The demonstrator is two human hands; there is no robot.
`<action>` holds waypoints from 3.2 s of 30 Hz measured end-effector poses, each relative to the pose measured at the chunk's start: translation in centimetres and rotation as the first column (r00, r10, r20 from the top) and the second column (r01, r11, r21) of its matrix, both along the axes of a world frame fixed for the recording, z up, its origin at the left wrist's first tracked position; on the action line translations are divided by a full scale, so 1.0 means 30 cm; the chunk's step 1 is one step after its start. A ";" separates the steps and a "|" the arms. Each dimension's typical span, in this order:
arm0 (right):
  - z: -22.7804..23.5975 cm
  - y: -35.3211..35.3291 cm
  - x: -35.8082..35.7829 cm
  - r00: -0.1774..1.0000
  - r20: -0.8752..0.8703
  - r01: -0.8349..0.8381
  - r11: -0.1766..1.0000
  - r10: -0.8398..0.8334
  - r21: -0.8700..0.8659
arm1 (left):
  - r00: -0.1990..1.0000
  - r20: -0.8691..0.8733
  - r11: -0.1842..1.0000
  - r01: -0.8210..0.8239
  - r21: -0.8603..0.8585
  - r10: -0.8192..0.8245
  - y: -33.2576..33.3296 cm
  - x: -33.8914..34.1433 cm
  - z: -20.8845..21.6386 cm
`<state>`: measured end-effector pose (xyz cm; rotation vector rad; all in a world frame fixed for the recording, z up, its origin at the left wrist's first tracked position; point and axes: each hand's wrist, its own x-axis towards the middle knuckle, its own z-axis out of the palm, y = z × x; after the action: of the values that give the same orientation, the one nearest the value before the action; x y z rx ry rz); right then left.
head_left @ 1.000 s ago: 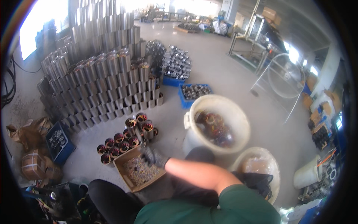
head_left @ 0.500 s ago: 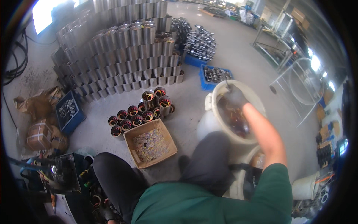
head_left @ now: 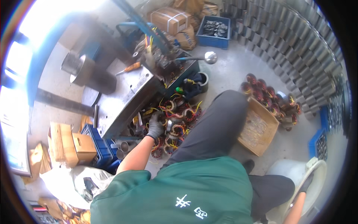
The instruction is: The person takes motor stators from a tub one at a time, trims their attached wires over a cardboard box using shears, and places the stators down.
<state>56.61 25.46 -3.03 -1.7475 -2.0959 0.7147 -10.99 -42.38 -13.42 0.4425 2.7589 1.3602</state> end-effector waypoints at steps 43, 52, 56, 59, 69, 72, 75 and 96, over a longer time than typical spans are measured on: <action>0.302 -0.493 -1.130 0.345 -0.895 -0.451 0.786 -0.284 -0.423 | 0.267 -0.250 0.317 0.930 -0.187 -0.931 1.540 0.510 0.679; 0.162 -0.493 -1.100 0.465 -0.831 -0.325 0.815 -0.305 -0.480 | 0.366 -0.109 0.363 0.931 0.043 -0.924 1.565 0.516 0.577; 0.117 -0.426 -1.080 0.288 -0.907 -0.369 0.839 -0.307 -0.401 | 0.380 0.159 0.410 0.801 0.435 -0.911 1.591 0.542 0.543; 0.109 -0.414 -1.087 0.280 -0.903 -0.300 0.864 -0.325 -0.404 | 0.309 0.556 0.635 0.430 0.642 -0.772 1.581 0.543 0.611; 0.145 -0.441 -1.115 0.485 -0.791 -0.083 0.881 -0.373 -0.466 | 0.049 0.168 0.103 0.938 0.331 -0.985 1.557 0.472 0.659; 0.098 -0.413 -1.096 0.138 -0.629 -0.208 0.599 -0.765 -0.774 | -0.086 0.297 0.132 0.755 0.642 -0.951 1.533 0.465 0.710; 0.078 -0.422 -1.102 0.357 -0.769 -0.353 0.685 -0.530 -0.637 | -0.106 0.360 0.148 0.779 0.610 -0.927 1.515 0.420 0.717; 0.198 -0.630 -1.150 0.506 -0.767 -0.552 0.535 -0.396 -0.640 | 0.241 0.566 0.609 0.433 0.664 -0.788 1.482 0.336 0.605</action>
<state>22.10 6.57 2.91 -1.0099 -1.0358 2.3936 -0.90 2.07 4.74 0.6113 1.2425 1.3173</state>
